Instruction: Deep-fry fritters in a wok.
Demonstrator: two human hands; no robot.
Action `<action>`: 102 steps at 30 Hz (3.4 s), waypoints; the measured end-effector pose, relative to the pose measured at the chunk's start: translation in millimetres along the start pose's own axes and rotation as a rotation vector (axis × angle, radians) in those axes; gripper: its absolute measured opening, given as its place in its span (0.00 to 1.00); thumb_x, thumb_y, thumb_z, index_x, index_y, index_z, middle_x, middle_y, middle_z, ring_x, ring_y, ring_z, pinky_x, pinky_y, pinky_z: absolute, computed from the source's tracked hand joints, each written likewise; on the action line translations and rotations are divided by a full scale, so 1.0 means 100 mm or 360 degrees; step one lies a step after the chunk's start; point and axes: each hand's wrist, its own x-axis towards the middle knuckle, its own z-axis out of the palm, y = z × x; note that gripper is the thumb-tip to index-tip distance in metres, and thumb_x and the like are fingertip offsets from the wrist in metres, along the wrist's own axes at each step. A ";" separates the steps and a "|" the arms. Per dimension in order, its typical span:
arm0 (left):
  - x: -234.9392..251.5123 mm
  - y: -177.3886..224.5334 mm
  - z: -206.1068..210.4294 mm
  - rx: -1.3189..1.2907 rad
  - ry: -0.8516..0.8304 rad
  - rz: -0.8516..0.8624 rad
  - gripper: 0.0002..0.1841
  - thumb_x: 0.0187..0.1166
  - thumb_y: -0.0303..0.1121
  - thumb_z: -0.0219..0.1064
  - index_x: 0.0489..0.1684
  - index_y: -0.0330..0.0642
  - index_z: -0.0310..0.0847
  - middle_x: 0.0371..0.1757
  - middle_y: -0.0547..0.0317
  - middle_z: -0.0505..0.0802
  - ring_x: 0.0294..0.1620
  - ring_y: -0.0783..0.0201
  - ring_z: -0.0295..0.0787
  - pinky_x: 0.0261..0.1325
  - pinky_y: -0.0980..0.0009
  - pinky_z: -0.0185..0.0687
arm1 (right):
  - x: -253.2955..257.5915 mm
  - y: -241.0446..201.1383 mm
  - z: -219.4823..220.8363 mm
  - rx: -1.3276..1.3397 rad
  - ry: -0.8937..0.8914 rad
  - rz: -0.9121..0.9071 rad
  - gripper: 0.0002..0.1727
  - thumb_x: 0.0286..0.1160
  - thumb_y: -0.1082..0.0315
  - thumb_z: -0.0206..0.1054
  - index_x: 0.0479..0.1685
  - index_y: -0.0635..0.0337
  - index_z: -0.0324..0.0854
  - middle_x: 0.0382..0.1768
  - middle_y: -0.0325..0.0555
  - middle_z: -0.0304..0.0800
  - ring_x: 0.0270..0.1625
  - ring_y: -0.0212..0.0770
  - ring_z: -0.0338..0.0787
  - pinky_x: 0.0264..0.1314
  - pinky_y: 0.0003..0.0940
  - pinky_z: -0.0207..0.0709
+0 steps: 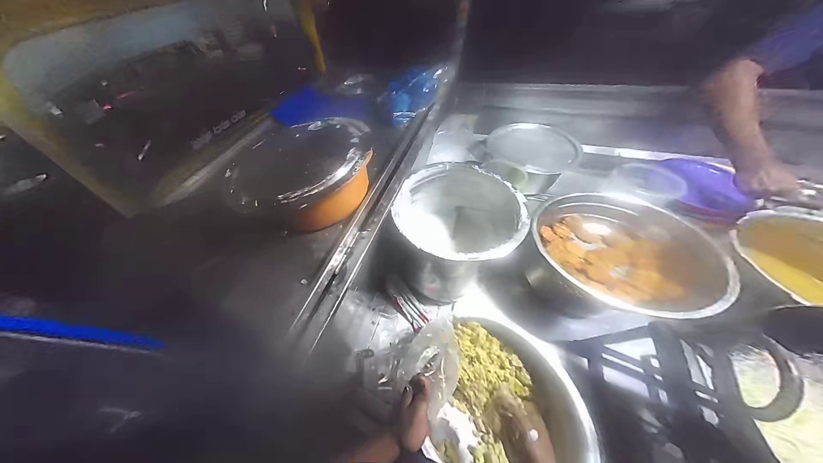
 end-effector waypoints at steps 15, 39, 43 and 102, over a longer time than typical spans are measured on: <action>-0.01 0.17 0.22 0.0766 -0.0666 -0.0011 0.21 0.87 0.30 0.49 0.60 0.16 0.78 0.54 0.35 0.90 0.59 0.60 0.87 0.70 0.64 0.78 | -0.64 -0.28 0.78 0.0001 -0.0382 -0.0488 0.32 0.88 0.60 0.45 0.79 0.81 0.60 0.68 0.52 0.82 0.66 0.23 0.82 0.71 0.22 0.76; 0.21 -0.41 -0.37 -0.0342 -0.0116 0.0377 0.31 0.81 0.65 0.55 0.64 0.49 0.79 0.55 0.72 0.95 0.63 0.73 0.89 0.71 0.67 0.83 | -0.49 -2.49 -1.82 -0.2176 0.0700 -0.0139 0.14 0.80 0.64 0.68 0.59 0.55 0.89 0.52 0.50 0.95 0.57 0.53 0.94 0.67 0.62 0.81; 0.11 -0.15 -0.33 -0.0345 -0.0114 0.0368 0.22 0.83 0.64 0.53 0.61 0.65 0.81 0.56 0.84 0.94 0.66 0.80 0.86 0.74 0.71 0.79 | -1.01 -2.54 -1.72 -0.1924 0.1083 -0.0899 0.11 0.73 0.69 0.71 0.51 0.62 0.91 0.46 0.53 0.97 0.50 0.48 0.96 0.60 0.55 0.86; 0.22 -0.15 -0.09 -0.0479 -0.0226 -0.0108 0.33 0.86 0.65 0.46 0.74 0.47 0.68 0.61 0.65 0.90 0.67 0.67 0.86 0.70 0.60 0.83 | -0.04 -0.17 -0.07 0.0179 0.0002 0.0609 0.21 0.93 0.54 0.51 0.67 0.59 0.78 0.44 0.43 0.85 0.37 0.33 0.83 0.40 0.32 0.79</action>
